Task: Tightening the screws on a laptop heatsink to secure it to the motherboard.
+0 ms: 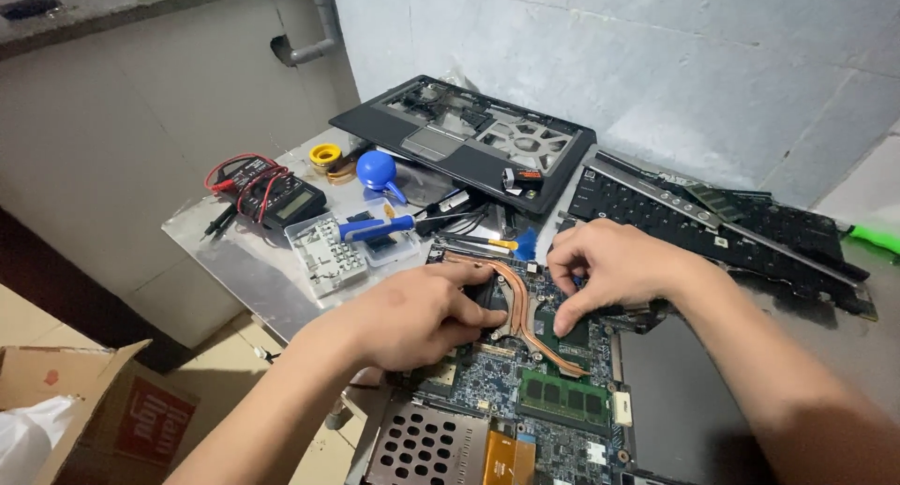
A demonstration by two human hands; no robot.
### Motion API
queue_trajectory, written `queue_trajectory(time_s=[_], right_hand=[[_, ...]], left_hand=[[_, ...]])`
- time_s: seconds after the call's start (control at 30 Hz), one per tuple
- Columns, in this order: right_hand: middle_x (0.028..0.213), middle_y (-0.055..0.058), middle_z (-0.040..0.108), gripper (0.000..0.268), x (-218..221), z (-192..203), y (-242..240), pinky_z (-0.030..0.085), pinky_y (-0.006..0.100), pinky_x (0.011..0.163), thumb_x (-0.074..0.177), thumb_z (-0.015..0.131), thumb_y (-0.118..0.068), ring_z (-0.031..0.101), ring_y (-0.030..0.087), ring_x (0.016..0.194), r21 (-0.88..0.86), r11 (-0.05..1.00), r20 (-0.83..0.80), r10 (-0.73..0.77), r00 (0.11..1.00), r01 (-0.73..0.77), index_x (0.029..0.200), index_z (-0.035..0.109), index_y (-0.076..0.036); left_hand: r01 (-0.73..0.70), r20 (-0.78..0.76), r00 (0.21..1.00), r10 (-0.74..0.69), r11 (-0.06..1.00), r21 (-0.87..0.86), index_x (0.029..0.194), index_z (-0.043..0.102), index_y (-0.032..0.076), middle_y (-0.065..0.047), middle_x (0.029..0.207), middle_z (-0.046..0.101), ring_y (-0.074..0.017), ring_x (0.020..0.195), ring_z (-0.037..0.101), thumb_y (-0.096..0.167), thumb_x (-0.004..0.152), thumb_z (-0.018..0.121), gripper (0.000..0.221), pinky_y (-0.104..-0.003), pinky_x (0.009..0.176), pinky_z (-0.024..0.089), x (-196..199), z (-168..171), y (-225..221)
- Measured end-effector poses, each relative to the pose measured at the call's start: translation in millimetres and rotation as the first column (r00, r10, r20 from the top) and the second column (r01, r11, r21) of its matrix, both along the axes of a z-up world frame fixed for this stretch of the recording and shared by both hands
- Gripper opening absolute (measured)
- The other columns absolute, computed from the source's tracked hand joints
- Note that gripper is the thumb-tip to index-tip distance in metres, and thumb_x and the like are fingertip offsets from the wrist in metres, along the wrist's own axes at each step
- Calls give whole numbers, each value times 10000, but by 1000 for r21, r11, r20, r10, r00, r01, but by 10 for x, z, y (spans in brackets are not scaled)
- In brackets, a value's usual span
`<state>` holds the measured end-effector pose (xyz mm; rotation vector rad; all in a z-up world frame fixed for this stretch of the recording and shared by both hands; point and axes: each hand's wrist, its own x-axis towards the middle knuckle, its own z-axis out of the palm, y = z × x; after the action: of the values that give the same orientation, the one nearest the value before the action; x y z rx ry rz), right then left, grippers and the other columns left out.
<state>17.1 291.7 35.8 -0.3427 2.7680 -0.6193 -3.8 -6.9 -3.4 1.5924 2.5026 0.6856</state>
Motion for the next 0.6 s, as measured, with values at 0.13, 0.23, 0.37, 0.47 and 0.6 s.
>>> queue_trajectory(time_s=[0.13, 0.23, 0.37, 0.47, 0.6], right_hand=[[676, 10, 656, 514, -9, -18, 16, 561, 404, 731, 585, 1160, -431, 714, 215, 715, 22, 999, -38, 25, 999, -25, 650, 754, -123], [673, 25, 669, 528, -26, -68, 47, 571, 410, 731, 602, 1154, -446, 720, 229, 725, 13, 999, -75, 35, 997, -34, 648, 744, -117], [670, 2, 669, 539, -21, -95, 55, 570, 409, 728, 608, 1147, -484, 715, 213, 737, 19, 999, -90, 36, 995, -34, 641, 737, -134], [726, 19, 753, 464, 92, 60, -19, 611, 412, 786, 625, 1137, -429, 764, 221, 786, -18, 999, -77, 24, 997, -26, 709, 791, -131], [857, 67, 894, 275, 377, 356, -183, 668, 435, 904, 726, 1053, -332, 872, 304, 928, 84, 990, -81, 119, 990, -112, 870, 895, -160]], left_hand=[[2, -9, 1000, -2, 1000, 9, 1210, 878, 308, -152, 1536, 679, -410, 1476, 602, 273, 972, 773, 262, -490, 1172, 553, -28, -31, 4], [-3, -14, 1000, 3, 1000, 8, 1208, 877, 294, -150, 1530, 685, -405, 1473, 606, 262, 973, 771, 260, -492, 1164, 564, -26, -40, 20], [-14, -7, 1000, 14, 1000, 2, 1204, 880, 301, -141, 1534, 682, -406, 1466, 614, 275, 966, 781, 259, -499, 1156, 566, -24, -22, 10], [-4, -12, 1000, 4, 1000, 9, 1229, 873, 302, -162, 1547, 669, -431, 1451, 614, 277, 969, 777, 278, -513, 1157, 559, -3, -3, 3], [18, -6, 1000, -18, 1000, 8, 1283, 856, 297, -206, 1576, 641, -471, 1454, 595, 284, 991, 766, 306, -530, 1175, 538, 33, 57, -16]])
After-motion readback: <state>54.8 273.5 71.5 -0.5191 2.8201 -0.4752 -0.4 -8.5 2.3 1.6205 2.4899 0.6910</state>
